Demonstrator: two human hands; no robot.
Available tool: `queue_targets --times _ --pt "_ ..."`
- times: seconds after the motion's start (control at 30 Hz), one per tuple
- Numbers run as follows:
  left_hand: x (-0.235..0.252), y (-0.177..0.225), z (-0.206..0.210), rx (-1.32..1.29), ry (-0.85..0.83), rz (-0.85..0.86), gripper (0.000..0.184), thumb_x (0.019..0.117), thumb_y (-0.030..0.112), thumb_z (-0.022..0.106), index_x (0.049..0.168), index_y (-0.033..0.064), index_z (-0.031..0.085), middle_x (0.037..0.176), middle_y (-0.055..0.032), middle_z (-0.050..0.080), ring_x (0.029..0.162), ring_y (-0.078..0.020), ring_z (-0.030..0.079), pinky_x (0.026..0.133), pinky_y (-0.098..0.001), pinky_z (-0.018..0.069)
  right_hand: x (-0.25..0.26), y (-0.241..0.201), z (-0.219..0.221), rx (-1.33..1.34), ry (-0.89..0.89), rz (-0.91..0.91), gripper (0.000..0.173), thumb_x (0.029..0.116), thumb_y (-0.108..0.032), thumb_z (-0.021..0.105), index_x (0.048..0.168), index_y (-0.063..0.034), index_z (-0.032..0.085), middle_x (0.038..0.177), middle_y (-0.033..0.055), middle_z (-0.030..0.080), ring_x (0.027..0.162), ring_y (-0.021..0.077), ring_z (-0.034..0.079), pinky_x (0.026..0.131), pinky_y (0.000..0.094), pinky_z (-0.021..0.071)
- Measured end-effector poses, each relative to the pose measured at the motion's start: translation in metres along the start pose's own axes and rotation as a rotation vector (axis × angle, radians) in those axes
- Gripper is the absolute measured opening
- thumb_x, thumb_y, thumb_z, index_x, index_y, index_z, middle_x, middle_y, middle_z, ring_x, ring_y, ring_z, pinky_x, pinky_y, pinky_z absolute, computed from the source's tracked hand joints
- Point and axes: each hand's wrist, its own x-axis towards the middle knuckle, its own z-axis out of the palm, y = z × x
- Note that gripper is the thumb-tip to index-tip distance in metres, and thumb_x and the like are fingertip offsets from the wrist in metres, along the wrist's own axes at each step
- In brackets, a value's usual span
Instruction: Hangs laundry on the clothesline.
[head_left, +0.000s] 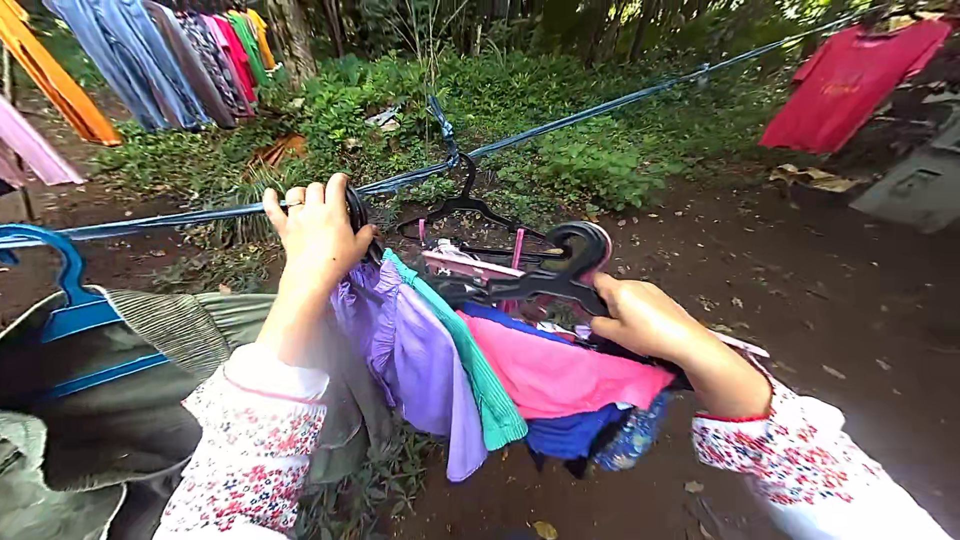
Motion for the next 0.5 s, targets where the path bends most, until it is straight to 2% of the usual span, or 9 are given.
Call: queue_targets --times 0.13,0.27,0.33,0.43,0.5 --pt "0.004 0.003 -0.002 -0.028 0.034 0.017 0.073 0.0863 0.026 0.081 0.147 0.0033 0.048 0.13 -0.0353 0.057 0.132 -0.0596 0.042 0.112 -0.0793 0.0067 -0.029 0.065 -0.041 -0.103 -0.163 0.075 0.024 0.0899 -0.013 0.073 0.109 -0.0004 0.064 0.084 0.0186 0.065 0.084 0.0385 0.065 0.075 0.0625 0.0492" --pt "0.007 0.006 0.001 -0.052 0.081 0.047 0.069 0.086 0.024 0.081 0.142 -0.0017 0.051 0.125 -0.0399 0.058 0.126 -0.0647 0.044 0.109 -0.0827 0.0085 -0.026 0.118 -0.078 -0.27 -0.294 0.241 0.021 0.0925 -0.016 0.074 0.106 -0.0026 0.065 0.085 0.0169 0.065 0.085 0.0369 0.064 0.075 0.0602 0.0486" --pt "0.01 0.009 0.003 -0.03 0.083 0.041 0.066 0.0875 0.025 0.079 0.141 -0.0025 0.051 0.126 -0.0398 0.058 0.126 -0.0644 0.045 0.109 -0.0813 0.0109 -0.013 0.143 -0.093 -0.341 -0.275 0.291 0.02 0.0918 -0.016 0.076 0.106 -0.0042 0.067 0.087 0.0164 0.067 0.087 0.0369 0.066 0.076 0.0606 0.0495" --pt "0.012 0.013 0.006 -0.004 0.097 0.023 0.062 0.0902 0.025 0.075 0.14 -0.0026 0.051 0.125 -0.0392 0.059 0.124 -0.0639 0.047 0.109 -0.0798 0.0141 0.018 0.181 -0.116 -0.406 -0.145 0.28 0.018 0.0896 -0.017 0.078 0.1 -0.0071 0.068 0.083 0.0144 0.068 0.082 0.0365 0.068 0.071 0.0615 0.0515" --pt "0.014 0.012 0.008 0.007 0.114 0.008 0.059 0.0913 0.028 0.072 0.138 -0.0023 0.053 0.12 -0.0387 0.061 0.12 -0.0634 0.051 0.107 -0.08 0.0162 0.049 0.194 -0.136 -0.425 -0.076 0.288 0.019 0.0896 -0.017 0.077 0.101 -0.0063 0.067 0.085 0.0178 0.068 0.085 0.0411 0.067 0.071 0.0651 0.05"
